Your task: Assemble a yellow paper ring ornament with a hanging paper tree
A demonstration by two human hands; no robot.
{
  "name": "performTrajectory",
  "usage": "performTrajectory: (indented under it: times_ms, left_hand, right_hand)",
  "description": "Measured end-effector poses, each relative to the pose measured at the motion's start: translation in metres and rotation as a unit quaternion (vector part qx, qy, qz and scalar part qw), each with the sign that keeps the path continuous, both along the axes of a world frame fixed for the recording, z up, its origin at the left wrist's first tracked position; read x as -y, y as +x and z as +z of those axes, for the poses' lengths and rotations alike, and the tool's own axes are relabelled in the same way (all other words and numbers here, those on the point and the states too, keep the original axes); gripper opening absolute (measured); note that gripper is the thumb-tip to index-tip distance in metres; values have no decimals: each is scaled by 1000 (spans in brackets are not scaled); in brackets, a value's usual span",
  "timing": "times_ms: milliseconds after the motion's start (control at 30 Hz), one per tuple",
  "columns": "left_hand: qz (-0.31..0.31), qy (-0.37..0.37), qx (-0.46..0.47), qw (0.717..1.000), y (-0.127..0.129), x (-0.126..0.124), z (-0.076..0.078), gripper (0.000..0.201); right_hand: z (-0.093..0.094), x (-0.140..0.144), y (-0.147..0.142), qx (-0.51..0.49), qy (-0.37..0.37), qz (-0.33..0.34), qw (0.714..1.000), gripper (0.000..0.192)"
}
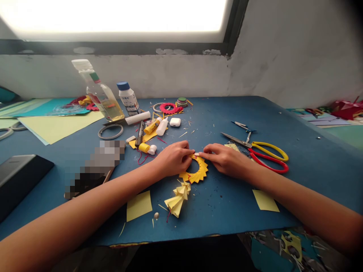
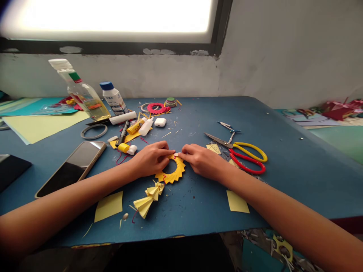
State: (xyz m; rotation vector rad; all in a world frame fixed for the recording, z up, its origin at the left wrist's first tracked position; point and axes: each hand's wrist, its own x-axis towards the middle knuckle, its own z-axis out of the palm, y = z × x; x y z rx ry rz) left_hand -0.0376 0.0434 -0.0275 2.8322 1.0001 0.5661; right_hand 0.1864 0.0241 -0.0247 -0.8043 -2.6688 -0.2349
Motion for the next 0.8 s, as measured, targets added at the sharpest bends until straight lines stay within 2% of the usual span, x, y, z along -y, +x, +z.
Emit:
performTrajectory:
  times_ms: [467, 800]
  left_hand:
    - [-5, 0, 1, 1000, 0, 0, -2, 29]
    - [-3, 0, 14, 1000, 0, -1, -4, 33]
  right_hand:
    - [4, 3, 1, 110, 63, 48, 991, 43]
    - [10, 6, 3, 123, 96, 65, 986, 39]
